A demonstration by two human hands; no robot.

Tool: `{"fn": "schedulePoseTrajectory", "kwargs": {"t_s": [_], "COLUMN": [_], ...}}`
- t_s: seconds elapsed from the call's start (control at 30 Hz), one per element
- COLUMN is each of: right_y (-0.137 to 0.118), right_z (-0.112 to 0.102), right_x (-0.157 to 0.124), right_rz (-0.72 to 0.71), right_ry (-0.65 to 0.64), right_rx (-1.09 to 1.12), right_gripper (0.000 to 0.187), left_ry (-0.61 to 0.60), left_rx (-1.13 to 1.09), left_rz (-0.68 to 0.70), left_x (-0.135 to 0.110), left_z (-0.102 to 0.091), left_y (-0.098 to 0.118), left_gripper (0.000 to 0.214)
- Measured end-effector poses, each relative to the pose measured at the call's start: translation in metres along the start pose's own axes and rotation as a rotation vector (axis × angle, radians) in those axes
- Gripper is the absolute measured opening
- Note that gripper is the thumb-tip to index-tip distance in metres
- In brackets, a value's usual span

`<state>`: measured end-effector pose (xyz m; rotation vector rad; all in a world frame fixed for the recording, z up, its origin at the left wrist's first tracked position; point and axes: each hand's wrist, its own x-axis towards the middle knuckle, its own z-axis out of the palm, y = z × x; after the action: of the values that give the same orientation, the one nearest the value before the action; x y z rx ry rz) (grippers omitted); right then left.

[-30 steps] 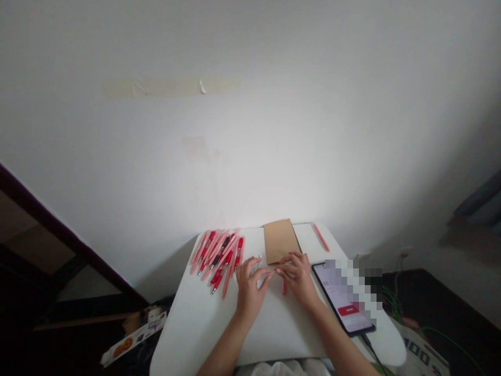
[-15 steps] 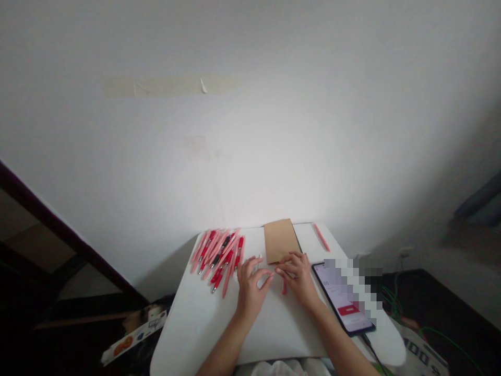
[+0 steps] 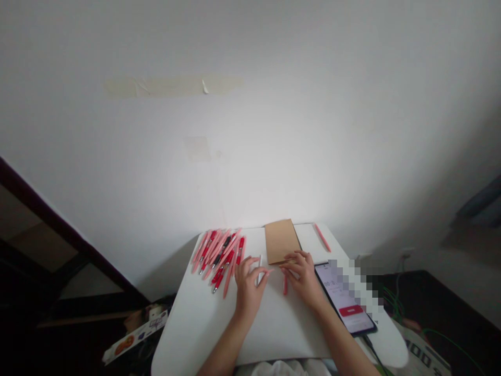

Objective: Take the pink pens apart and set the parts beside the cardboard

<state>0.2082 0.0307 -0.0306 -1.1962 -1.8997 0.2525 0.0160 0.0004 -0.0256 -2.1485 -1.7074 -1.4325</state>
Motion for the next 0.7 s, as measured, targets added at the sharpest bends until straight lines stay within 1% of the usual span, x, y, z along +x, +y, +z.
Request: {"fn": "schedulePoseTrajectory", "kwargs": {"t_s": [0.07,0.2,0.27,0.5,0.6,0.7], "right_y": [-0.002,-0.008,-0.011,-0.010,-0.009,-0.007], "right_z": [-0.003,-0.007,-0.007,-0.002,-0.002,-0.004], "right_x": [-0.001,-0.002,-0.002,-0.002,-0.002,-0.002], "right_rz": [-0.002,-0.005,-0.008,-0.007,-0.003,-0.007], "right_ry": [-0.031,-0.097,-0.107,-0.105,-0.098,-0.060], "right_rx": [-0.057,-0.150,-0.168,-0.165,-0.148,-0.117], "right_gripper": [0.020,0.032,0.029,0.009,0.010,0.014], "left_ry": [0.008,0.016,0.019,0.020,0.037,0.050], "left_rx": [-0.001,0.007,0.004,0.011,0.018,0.020], "left_rz": [-0.014,-0.046,-0.051,-0.050,-0.060,-0.060], "left_x": [0.000,0.001,0.001,0.000,0.000,0.000], "left_z": [-0.001,-0.001,-0.001,-0.001,-0.001,0.000], "left_y": [-0.001,-0.002,-0.002,-0.003,-0.003,-0.003], "left_gripper": [0.006,0.006,0.005,0.006,0.007,0.008]}}
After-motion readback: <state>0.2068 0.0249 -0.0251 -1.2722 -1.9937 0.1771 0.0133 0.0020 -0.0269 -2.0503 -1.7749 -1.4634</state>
